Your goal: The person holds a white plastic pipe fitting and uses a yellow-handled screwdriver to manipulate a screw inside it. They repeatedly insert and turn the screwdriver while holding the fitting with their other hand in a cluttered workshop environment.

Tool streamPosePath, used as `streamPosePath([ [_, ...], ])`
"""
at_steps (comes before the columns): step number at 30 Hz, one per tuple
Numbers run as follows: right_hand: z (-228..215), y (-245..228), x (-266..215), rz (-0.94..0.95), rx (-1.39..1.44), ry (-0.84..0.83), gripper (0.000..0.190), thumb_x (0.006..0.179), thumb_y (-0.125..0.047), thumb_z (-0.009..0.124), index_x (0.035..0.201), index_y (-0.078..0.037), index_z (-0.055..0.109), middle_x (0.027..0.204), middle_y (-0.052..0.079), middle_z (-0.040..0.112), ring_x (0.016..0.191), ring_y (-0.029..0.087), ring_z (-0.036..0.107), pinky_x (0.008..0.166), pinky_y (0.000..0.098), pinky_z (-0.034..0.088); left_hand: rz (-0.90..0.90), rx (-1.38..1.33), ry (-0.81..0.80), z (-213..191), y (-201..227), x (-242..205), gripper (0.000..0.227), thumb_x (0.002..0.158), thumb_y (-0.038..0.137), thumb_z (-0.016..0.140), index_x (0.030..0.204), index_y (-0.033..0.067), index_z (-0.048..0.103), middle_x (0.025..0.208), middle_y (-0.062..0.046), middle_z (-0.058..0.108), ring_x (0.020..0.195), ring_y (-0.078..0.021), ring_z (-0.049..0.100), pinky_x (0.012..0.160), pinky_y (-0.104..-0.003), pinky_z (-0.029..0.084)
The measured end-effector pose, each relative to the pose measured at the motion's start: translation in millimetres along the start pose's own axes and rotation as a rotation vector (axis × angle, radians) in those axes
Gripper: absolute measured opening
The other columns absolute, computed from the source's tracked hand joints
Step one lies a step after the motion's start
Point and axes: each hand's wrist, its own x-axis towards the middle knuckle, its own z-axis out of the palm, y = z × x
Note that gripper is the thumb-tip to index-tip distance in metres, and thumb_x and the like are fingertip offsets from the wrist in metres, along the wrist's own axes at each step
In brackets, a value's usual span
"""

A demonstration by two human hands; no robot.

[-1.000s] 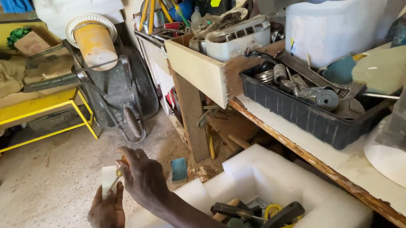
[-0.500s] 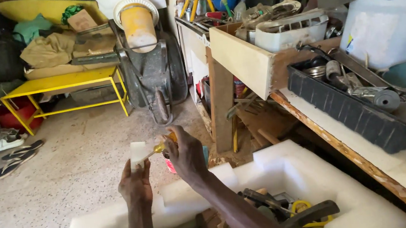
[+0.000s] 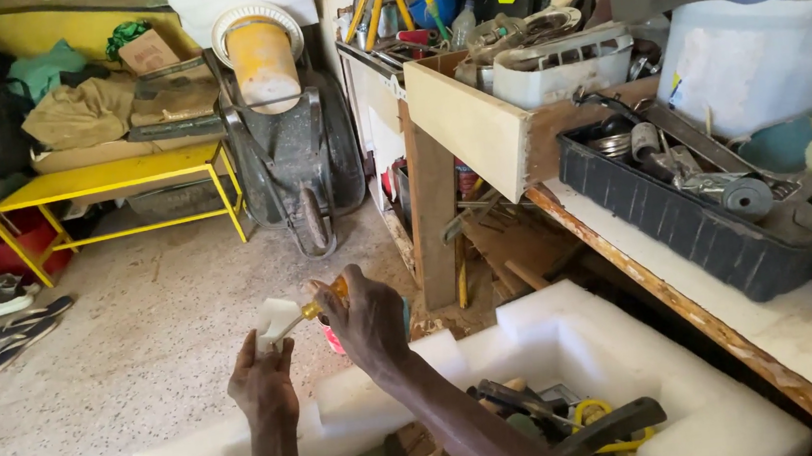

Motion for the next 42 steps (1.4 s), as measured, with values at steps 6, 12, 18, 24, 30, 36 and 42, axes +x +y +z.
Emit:
streamPosePath([
  [6, -15.7, -21.1, 1.4, -0.069, 0.248, -0.175, 0.042, 0.104, -0.015, 0.060, 0.139, 0.002, 0.045, 0.075, 0.006, 0.061, 0.048, 0.011, 0.051, 0.037, 0.0228, 0.046, -0.013, 0.028, 0.053, 5.5, 9.5, -8.4, 0.051, 0.091, -0.013, 0.059, 0.141, -0.0086, 0.050, 0.137, -0.032, 0.054, 0.109, -0.0394, 0.067, 0.095, -0.037, 0.066],
  [12, -26.7, -45.9, 3.3, -0.128, 0.303, -0.222, 0.020, 0.101, 0.000, 0.054, 0.120, 0.006, 0.057, 0.089, 0.019, 0.069, 0.064, 0.023, 0.066, 0.055, 0.0346, 0.056, -0.032, 0.036, 0.065, -1.1, 17.2, -7.1, 0.052, 0.092, -0.011, 0.059, 0.143, -0.0043, 0.051, 0.142, -0.032, 0.052, 0.117, -0.0414, 0.065, 0.098, -0.034, 0.068],
  [18, -5.1, -5.0, 0.9, -0.061, -0.051, -0.048, 0.041, 0.104, -0.045, 0.060, 0.091, -0.007, 0.063, 0.055, -0.004, 0.046, 0.044, 0.007, 0.038, 0.038, 0.0248, 0.032, 0.012, 0.091, 0.012, 0.9, 9.8, -3.1, 0.051, 0.089, -0.012, 0.061, 0.140, -0.0081, 0.053, 0.137, -0.031, 0.056, 0.114, -0.0402, 0.065, 0.093, -0.036, 0.067],
  [24, -24.7, -20.1, 7.7, -0.037, 0.240, -0.214, 0.044, 0.101, -0.014, 0.062, 0.142, -0.003, 0.049, 0.103, 0.025, 0.070, 0.074, 0.030, 0.071, 0.058, 0.0386, 0.062, -0.013, 0.113, 0.107, 13.7, 21.2, -14.9, 0.048, 0.094, -0.011, 0.057, 0.141, -0.0062, 0.052, 0.142, -0.029, 0.054, 0.117, -0.0407, 0.066, 0.096, -0.035, 0.068],
  [30, -27.8, -37.0, 8.2, -0.097, 0.341, -0.243, 0.038, 0.090, 0.007, 0.069, 0.127, 0.009, 0.058, 0.107, 0.027, 0.072, 0.090, 0.034, 0.076, 0.076, 0.0349, 0.067, 0.049, 0.088, 0.059, 2.6, 19.2, -6.2, 0.057, 0.090, -0.014, 0.058, 0.146, -0.0086, 0.046, 0.146, -0.029, 0.051, 0.122, -0.0407, 0.061, 0.099, -0.038, 0.064],
  [36, -0.7, 7.0, 5.2, 0.053, -0.032, -0.070, 0.039, 0.102, -0.044, 0.062, 0.097, -0.005, 0.067, 0.055, -0.003, 0.053, 0.041, 0.007, 0.043, 0.032, 0.0236, 0.034, 0.101, 0.144, -0.014, 8.9, 17.3, -6.2, 0.059, 0.084, -0.015, 0.063, 0.142, -0.0078, 0.053, 0.135, -0.027, 0.061, 0.113, -0.0316, 0.066, 0.094, -0.031, 0.064],
  [42, -7.1, 6.2, 6.1, 0.044, 0.188, -0.189, 0.023, 0.097, -0.027, 0.069, 0.093, -0.005, 0.070, 0.069, 0.010, 0.073, 0.049, 0.015, 0.067, 0.038, 0.0281, 0.053, 0.208, 0.481, 0.017, 25.0, 42.8, -27.4, 0.065, 0.081, -0.009, 0.067, 0.144, -0.0012, 0.055, 0.135, -0.017, 0.065, 0.120, -0.0272, 0.062, 0.101, -0.035, 0.057],
])
